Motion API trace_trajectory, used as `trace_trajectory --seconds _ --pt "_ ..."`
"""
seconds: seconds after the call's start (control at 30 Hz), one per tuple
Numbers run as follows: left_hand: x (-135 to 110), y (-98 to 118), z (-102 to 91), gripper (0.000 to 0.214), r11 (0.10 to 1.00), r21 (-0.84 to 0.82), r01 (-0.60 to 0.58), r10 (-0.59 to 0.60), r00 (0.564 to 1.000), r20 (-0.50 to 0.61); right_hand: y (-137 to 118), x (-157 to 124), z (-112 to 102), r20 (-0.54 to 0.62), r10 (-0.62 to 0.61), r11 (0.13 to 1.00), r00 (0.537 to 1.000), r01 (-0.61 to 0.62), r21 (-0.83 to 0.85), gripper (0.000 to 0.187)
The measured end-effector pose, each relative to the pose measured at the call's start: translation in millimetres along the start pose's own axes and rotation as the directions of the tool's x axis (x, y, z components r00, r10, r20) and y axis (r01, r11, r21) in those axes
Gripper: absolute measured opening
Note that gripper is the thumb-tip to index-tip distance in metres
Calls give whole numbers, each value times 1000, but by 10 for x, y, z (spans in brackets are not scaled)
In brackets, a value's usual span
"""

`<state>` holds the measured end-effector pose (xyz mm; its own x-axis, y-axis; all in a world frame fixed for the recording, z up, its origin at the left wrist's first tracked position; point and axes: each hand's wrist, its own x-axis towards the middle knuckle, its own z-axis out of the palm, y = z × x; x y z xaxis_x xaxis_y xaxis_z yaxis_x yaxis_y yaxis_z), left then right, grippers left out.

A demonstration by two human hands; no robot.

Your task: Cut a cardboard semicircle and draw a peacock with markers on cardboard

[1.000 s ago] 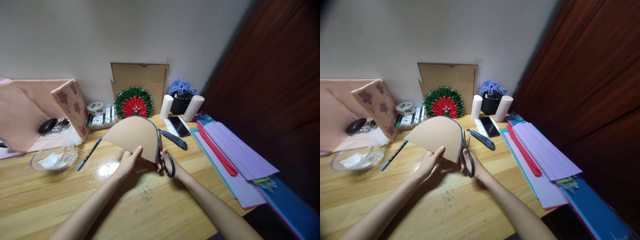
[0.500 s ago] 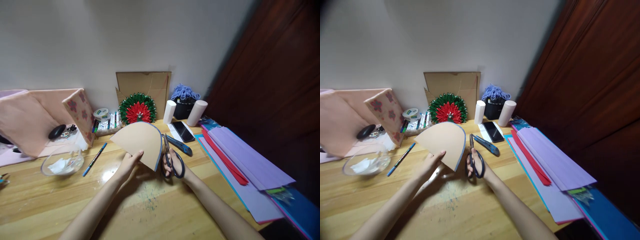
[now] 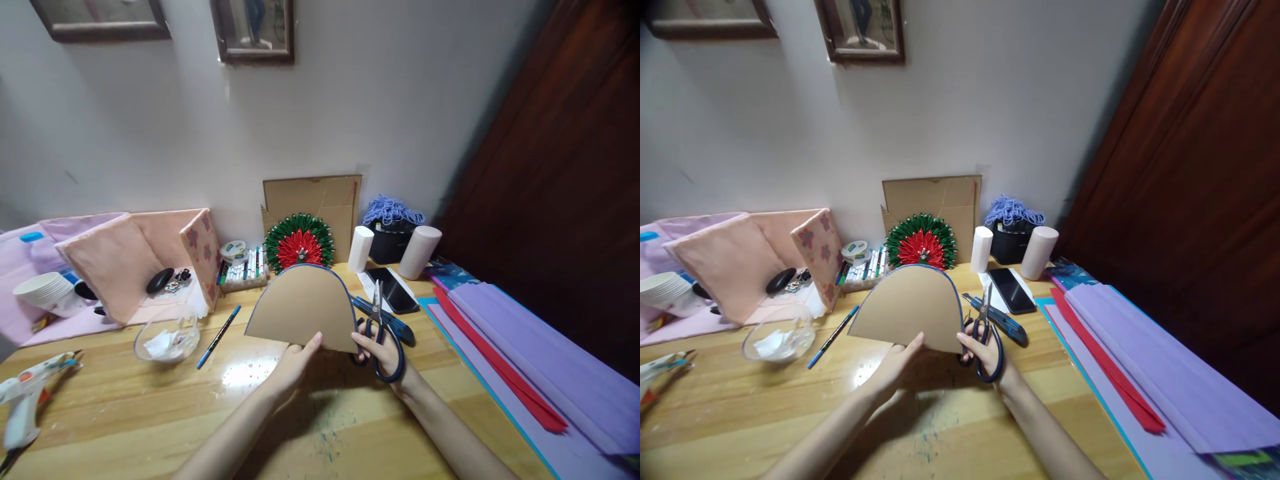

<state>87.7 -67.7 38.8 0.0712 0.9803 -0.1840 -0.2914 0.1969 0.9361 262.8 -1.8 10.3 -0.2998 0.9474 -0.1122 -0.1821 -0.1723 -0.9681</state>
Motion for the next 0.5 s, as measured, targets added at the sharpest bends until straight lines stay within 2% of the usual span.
trace_trajectory --seconds 0.13,0.17,0.23,0.37,0.43,0.5 --pt "123 101 -252 43 971 -196 -136 120 989 -88 -149 41 -165 -92 -121 991 988 115 -67 38" --pt "152 137 -328 41 967 -196 -165 143 982 -124 -173 58 -214 -106 -140 988 985 131 -84 37" --pt "194 209 -469 39 980 -79 -180 167 974 -151 -185 97 -297 -115 -159 982 980 145 -125 36" --pt "226 333 -661 36 958 247 -144 160 986 -48 -104 171 -350 -98 -183 968 978 162 -192 38" --pt "236 386 -738 37 941 303 -154 177 983 -51 -58 186 -330 -64 -184 963 981 167 -213 42" --pt "248 435 -838 39 937 298 -181 221 970 -104 -42 171 -306 -46 -139 950 989 120 -288 48"
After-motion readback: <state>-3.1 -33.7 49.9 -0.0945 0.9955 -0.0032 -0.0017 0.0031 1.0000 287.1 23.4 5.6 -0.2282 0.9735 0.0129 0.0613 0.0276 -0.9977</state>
